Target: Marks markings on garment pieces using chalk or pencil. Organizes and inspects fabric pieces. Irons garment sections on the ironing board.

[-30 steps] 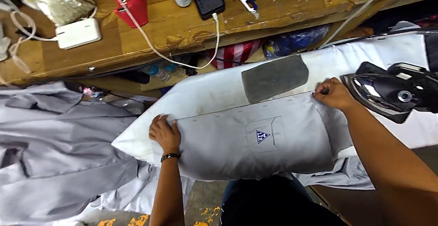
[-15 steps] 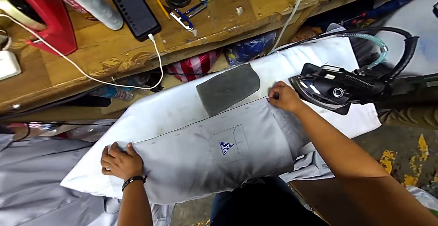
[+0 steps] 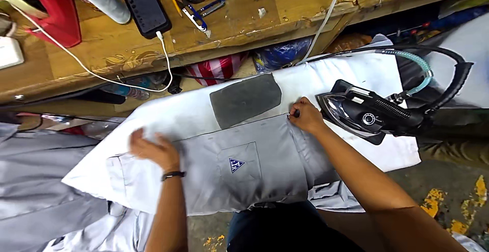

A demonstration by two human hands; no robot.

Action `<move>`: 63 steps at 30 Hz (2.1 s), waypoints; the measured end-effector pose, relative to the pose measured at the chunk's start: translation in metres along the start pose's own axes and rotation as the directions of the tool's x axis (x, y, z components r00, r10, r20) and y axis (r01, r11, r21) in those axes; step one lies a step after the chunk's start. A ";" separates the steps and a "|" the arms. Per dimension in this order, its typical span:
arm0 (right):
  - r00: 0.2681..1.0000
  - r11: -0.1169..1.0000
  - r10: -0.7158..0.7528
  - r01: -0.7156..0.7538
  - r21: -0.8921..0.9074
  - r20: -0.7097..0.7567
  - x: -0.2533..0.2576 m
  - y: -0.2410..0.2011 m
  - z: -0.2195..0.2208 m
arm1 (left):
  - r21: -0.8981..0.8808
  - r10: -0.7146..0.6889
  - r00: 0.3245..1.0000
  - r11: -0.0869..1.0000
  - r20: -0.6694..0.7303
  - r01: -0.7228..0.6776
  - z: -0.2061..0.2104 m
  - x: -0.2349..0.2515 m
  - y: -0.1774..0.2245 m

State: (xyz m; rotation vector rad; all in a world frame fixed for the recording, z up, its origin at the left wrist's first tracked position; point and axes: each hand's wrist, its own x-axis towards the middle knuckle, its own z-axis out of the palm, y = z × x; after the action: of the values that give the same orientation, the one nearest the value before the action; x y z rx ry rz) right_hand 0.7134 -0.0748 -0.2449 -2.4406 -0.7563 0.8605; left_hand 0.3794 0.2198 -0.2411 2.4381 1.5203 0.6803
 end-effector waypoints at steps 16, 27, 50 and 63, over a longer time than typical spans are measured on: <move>1.000 1.000 -0.012 0.012 0.009 -0.011 0.001 0.004 0.002 | -0.323 0.579 0.715 0.815 0.393 -0.482 0.105 -0.136 0.167; 0.997 0.999 0.039 -0.038 -0.015 0.073 0.010 0.002 -0.002 | -0.393 0.683 0.513 0.725 0.521 -0.566 0.119 -0.132 0.193; 0.928 0.954 -0.298 0.285 -0.090 -0.225 0.152 -0.253 -0.046 | -0.469 0.693 0.513 0.721 0.508 -0.510 0.115 -0.127 0.199; 0.903 0.954 0.219 -0.277 -0.111 -0.371 0.226 -0.198 -0.121 | -0.469 0.694 0.518 0.720 0.500 -0.511 0.120 -0.132 0.198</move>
State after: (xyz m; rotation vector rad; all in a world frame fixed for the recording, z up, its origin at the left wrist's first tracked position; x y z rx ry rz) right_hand 0.8743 0.1879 -0.1453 -2.7738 -0.3977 0.4294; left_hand 0.5459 0.0217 -0.3063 2.5489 0.2427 0.0420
